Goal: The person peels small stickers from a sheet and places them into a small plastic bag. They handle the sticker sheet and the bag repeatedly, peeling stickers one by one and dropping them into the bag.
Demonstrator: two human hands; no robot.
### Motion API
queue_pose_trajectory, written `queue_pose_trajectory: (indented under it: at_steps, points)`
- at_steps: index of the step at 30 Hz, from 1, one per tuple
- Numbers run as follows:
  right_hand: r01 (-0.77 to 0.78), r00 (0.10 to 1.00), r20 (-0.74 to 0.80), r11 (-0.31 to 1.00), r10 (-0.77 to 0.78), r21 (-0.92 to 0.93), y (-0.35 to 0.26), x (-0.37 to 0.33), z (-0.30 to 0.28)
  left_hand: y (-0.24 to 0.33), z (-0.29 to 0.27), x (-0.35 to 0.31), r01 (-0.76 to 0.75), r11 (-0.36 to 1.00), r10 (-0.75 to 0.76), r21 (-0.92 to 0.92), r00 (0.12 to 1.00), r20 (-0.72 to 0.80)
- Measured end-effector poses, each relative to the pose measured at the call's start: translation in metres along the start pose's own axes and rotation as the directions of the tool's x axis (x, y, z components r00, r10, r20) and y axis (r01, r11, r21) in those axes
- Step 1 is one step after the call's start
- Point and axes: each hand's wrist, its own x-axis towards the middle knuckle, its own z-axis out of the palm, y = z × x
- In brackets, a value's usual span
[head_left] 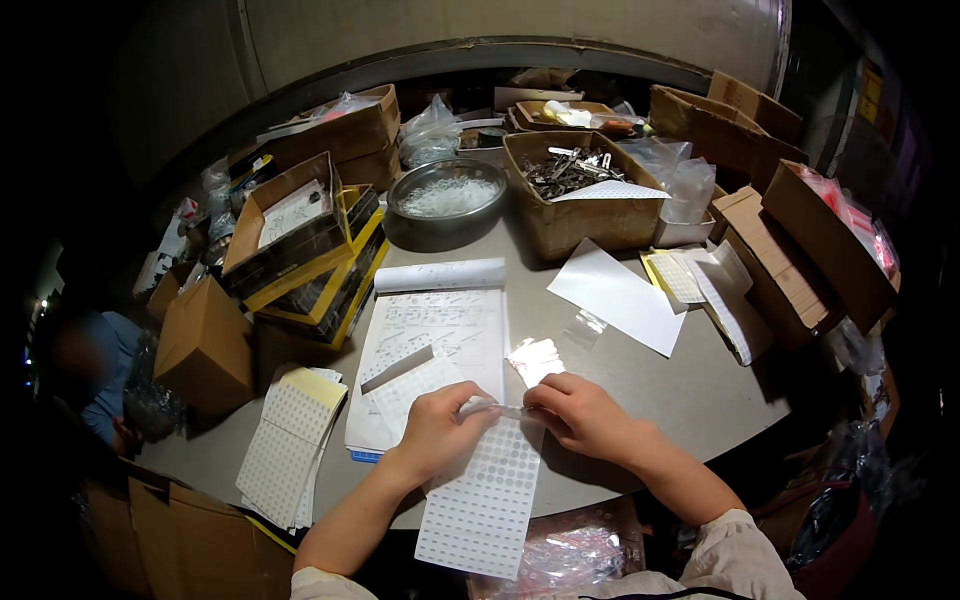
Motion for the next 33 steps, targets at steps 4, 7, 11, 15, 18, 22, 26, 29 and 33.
queue_pose_trajectory:
  at_steps: [4,7,11,15,18,22,26,29,33]
  points:
    - [0.014,0.999,-0.042,0.986,-0.021,-0.164,-0.012,-0.001,0.004,-0.006,0.0,0.002,0.093,0.991,-0.093,-0.095,0.996,0.007]
    - [0.105,0.991,-0.049,0.963,-0.121,-0.249,-0.019,-0.002,0.007,-0.01,-0.002,0.005,0.199,0.956,-0.193,-0.217,0.98,0.049]
    - [0.155,0.987,-0.033,0.981,-0.16,-0.12,-0.015,-0.004,0.0,-0.024,-0.005,0.007,0.226,0.935,-0.215,-0.274,0.974,0.069]
    - [-0.275,0.887,-0.145,0.755,0.437,0.595,0.038,0.015,-0.039,-0.02,-0.007,0.012,0.183,0.953,-0.183,-0.241,0.983,0.026]
    - [-0.409,0.781,0.016,0.491,0.625,0.769,0.086,0.043,-0.075,-0.02,-0.007,0.012,0.172,0.954,-0.171,-0.244,0.985,0.025]
    - [-0.675,0.693,0.267,0.473,0.67,0.566,0.139,0.043,-0.056,-0.027,-0.003,0.014,0.136,0.944,-0.133,-0.3,0.991,0.031]
    - [-0.654,0.75,0.563,0.511,0.346,0.558,0.106,0.024,-0.06,-0.022,-0.011,0.009,0.17,0.956,-0.16,-0.238,0.985,0.061]
    - [-0.71,0.593,0.793,0.557,0.143,0.43,0.1,-0.009,-0.078,-0.016,-0.009,0.008,0.156,0.958,-0.136,-0.241,0.986,0.098]
    - [-0.697,0.686,0.702,0.45,0.192,0.558,0.074,-0.047,-0.089,-0.016,-0.005,0.008,0.164,0.949,-0.128,-0.267,0.981,0.146]
